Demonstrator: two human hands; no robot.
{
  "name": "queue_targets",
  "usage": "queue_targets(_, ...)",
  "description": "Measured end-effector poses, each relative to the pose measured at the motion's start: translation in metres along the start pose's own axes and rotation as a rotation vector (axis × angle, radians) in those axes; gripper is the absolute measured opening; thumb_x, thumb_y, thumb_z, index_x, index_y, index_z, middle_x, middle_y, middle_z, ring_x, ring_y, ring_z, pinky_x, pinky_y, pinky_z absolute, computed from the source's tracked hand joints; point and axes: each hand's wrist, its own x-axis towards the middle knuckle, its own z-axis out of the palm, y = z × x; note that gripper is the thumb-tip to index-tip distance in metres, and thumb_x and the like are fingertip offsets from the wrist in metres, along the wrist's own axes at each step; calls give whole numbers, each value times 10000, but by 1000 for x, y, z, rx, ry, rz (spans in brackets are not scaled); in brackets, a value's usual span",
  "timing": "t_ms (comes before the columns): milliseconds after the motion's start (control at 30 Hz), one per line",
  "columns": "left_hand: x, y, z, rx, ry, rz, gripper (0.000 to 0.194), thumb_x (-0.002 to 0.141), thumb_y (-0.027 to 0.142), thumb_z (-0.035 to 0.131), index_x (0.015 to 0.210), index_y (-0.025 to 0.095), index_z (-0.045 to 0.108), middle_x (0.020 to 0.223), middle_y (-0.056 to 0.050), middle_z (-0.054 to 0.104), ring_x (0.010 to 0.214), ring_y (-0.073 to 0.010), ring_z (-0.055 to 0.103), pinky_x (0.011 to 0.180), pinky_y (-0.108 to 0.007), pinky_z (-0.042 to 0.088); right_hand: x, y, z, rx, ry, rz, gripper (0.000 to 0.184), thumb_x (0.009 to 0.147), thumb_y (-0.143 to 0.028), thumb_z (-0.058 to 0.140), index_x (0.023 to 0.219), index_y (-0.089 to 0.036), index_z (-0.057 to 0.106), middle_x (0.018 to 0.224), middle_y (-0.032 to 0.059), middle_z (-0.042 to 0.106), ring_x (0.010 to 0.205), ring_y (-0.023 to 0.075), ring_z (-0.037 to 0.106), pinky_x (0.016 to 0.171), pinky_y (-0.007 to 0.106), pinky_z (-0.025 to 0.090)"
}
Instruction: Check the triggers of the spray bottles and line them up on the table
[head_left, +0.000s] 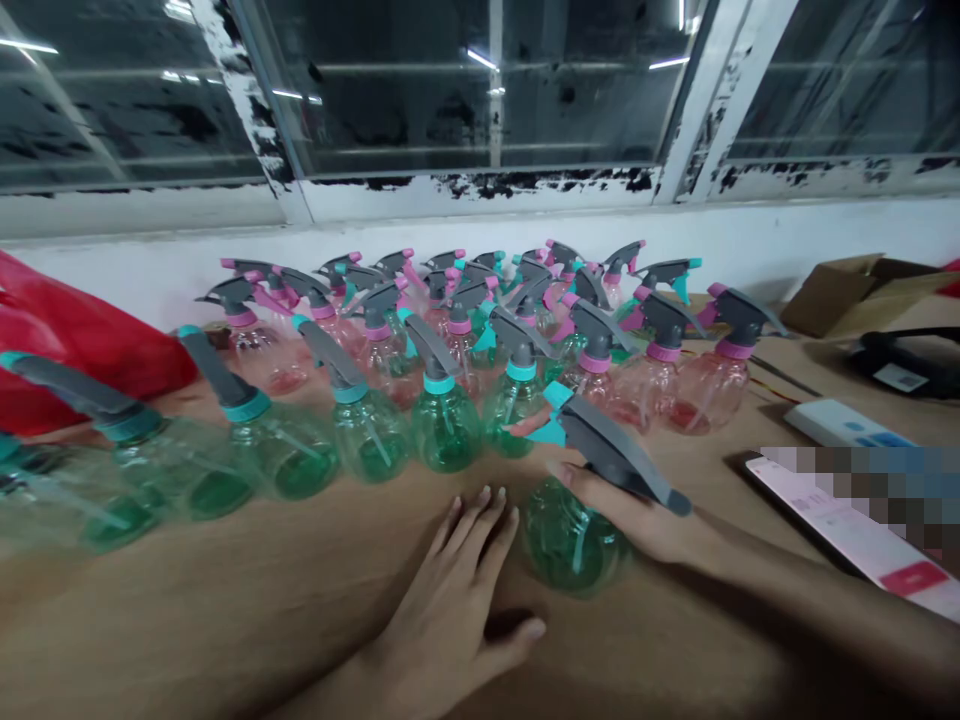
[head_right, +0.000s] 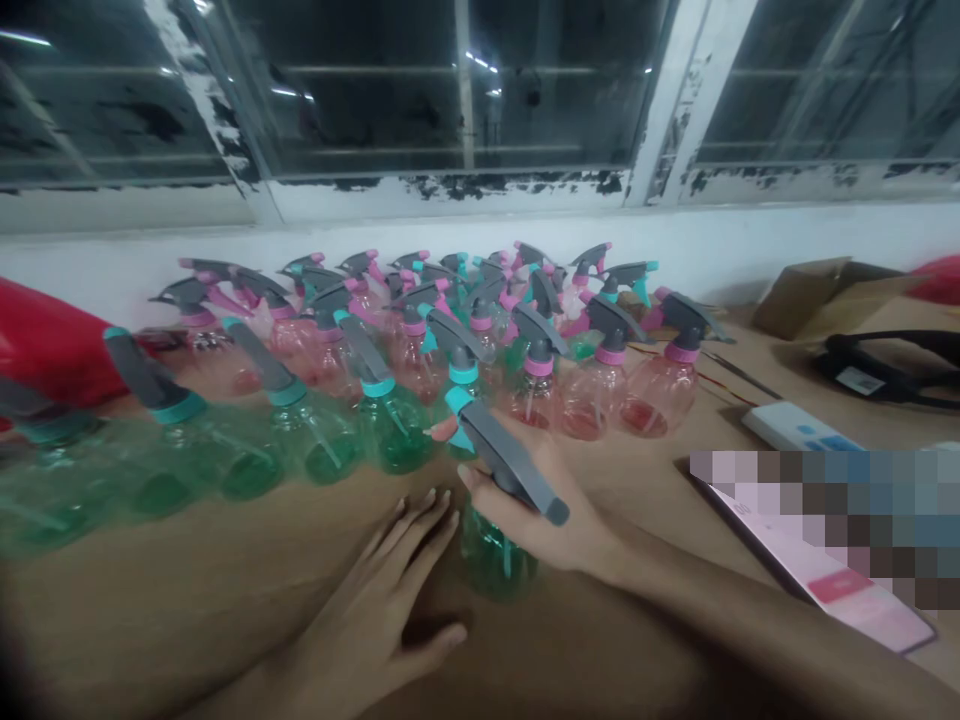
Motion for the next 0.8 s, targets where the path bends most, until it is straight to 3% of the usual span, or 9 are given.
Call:
queue_targets(167,0,0,-1,11,5,18,709,856,515,550,1412,125,346,1494,-145,278,1373,-324,225,1077,-545,248,1,0,1,40,-36,42,361,884,-322,492,1234,-257,552,614,-19,604,528,166,574,580,327,503)
queue_targets(433,-1,-2,2,-7,56,35,712,849,491,576,1423,149,331,1483,-135,310,1362,-333,251,1079,-539,248,4,-12,-3,80,11,-21,256,845,-387,547,1064,-267,605,897,19,671,759,188,636,711,342,513)
queue_targets(533,-1,-2,2,5,42,35,721,857,497,562,1438,157,302,1493,-134,284,1364,-331,245,1077,-536,248,3,-13,-5,47,-8,-22,168,872,-388,503,919,-261,601,793,7,639,703,175,606,664,330,501)
queue_targets(633,-1,-3,2,27,36,40,729,863,503,550,1442,144,290,1502,-140,258,1368,-325,240,1080,-528,245,2,-13,-6,-26,19,-33,215,896,-374,467,730,-252,528,642,-16,540,578,148,538,557,297,464)
queue_targets(800,-2,-3,3,28,43,43,718,861,502,557,1429,132,321,1488,-138,297,1366,-331,240,1080,-528,247,2,-15,-4,12,10,-9,157,891,-351,484,800,-246,557,689,-11,571,617,151,571,596,298,472)
